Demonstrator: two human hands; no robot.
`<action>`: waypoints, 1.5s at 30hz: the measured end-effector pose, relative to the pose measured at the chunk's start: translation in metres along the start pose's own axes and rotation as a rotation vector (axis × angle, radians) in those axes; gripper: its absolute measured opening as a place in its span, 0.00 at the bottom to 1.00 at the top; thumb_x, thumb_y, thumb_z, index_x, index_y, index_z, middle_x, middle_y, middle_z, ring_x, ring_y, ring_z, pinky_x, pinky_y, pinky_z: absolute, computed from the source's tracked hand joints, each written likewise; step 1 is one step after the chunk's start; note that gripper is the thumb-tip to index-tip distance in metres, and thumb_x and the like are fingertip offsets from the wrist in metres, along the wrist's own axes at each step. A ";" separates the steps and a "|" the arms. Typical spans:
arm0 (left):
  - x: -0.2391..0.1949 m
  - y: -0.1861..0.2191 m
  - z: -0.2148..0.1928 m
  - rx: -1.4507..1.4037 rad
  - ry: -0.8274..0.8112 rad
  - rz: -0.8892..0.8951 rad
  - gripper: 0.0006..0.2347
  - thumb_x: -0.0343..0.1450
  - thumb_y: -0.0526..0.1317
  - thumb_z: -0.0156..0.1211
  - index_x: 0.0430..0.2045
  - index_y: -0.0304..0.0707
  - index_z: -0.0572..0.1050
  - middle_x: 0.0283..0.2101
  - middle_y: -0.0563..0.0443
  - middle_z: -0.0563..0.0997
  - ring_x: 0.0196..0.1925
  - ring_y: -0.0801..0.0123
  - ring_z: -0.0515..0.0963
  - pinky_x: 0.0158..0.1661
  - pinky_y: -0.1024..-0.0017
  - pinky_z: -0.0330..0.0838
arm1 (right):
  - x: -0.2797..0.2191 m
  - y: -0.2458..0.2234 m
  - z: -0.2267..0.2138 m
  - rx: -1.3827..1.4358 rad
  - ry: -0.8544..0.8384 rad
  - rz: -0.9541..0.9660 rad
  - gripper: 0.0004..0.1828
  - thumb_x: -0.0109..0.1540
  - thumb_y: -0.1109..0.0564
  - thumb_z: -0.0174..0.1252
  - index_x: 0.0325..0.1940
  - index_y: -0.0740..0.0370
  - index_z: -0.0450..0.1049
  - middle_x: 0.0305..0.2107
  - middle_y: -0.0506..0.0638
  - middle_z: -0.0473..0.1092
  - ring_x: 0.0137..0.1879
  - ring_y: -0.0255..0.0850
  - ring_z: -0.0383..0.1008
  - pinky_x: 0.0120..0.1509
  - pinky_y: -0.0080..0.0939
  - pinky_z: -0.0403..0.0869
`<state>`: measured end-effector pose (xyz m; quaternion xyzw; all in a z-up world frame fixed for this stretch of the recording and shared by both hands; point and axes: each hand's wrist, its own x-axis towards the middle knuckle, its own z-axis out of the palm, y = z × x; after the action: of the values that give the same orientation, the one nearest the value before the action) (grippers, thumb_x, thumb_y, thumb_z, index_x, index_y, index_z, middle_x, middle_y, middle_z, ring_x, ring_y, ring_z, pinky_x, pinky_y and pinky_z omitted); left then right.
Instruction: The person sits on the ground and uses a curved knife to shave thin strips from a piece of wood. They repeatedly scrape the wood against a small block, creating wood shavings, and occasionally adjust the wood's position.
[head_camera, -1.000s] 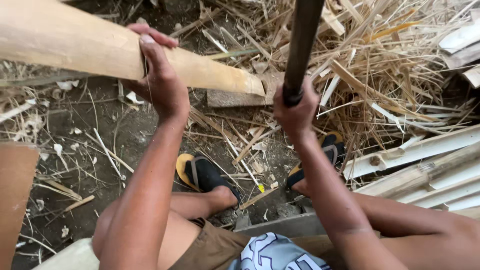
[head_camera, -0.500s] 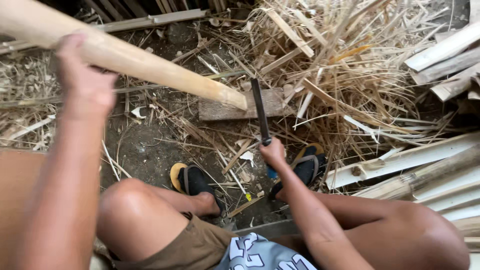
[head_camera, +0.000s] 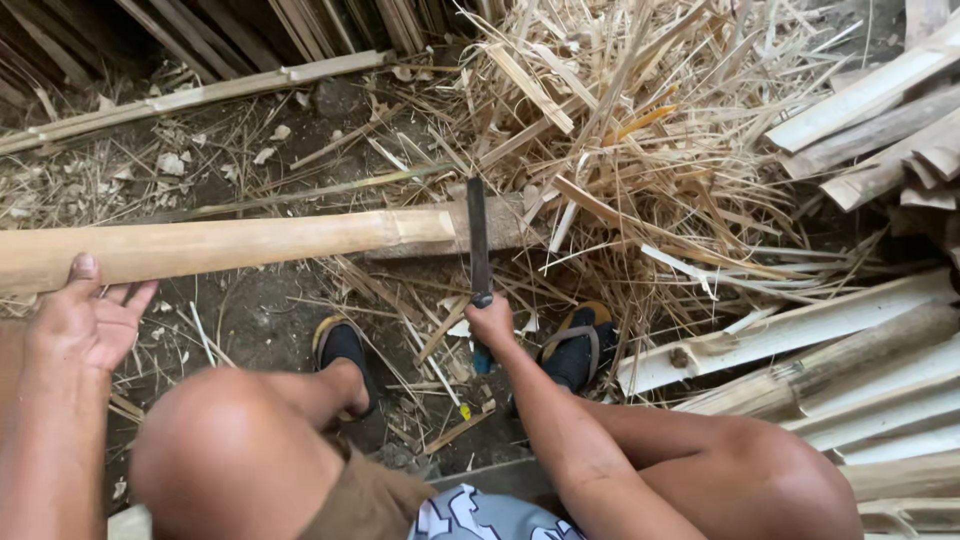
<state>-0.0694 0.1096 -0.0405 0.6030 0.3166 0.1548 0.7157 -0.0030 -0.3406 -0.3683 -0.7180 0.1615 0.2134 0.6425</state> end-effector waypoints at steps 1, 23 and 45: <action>0.005 -0.001 0.000 -0.016 -0.003 0.004 0.17 0.83 0.44 0.50 0.67 0.45 0.62 0.70 0.46 0.68 0.76 0.49 0.66 0.68 0.41 0.55 | 0.001 0.000 0.001 -0.025 0.008 -0.010 0.08 0.52 0.55 0.61 0.27 0.63 0.75 0.19 0.55 0.75 0.24 0.44 0.78 0.32 0.44 0.75; -0.046 -0.355 0.081 1.236 0.206 0.330 0.44 0.63 0.45 0.73 0.66 0.16 0.51 0.66 0.13 0.56 0.69 0.24 0.56 0.64 0.40 0.52 | -0.002 0.002 -0.036 -0.360 0.097 -0.120 0.08 0.55 0.56 0.60 0.30 0.64 0.73 0.18 0.54 0.73 0.21 0.40 0.74 0.29 0.45 0.73; 0.022 0.001 0.179 0.114 -0.403 0.902 0.07 0.76 0.28 0.47 0.45 0.34 0.68 0.37 0.49 0.73 0.29 0.73 0.73 0.24 0.76 0.75 | -0.053 -0.025 0.030 -0.392 0.226 0.086 0.11 0.54 0.53 0.60 0.28 0.66 0.76 0.17 0.58 0.76 0.24 0.47 0.81 0.35 0.46 0.78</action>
<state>0.0617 -0.0138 -0.0325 0.7359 -0.1125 0.3116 0.5904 -0.0385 -0.3105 -0.3225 -0.8408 0.2184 0.1861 0.4590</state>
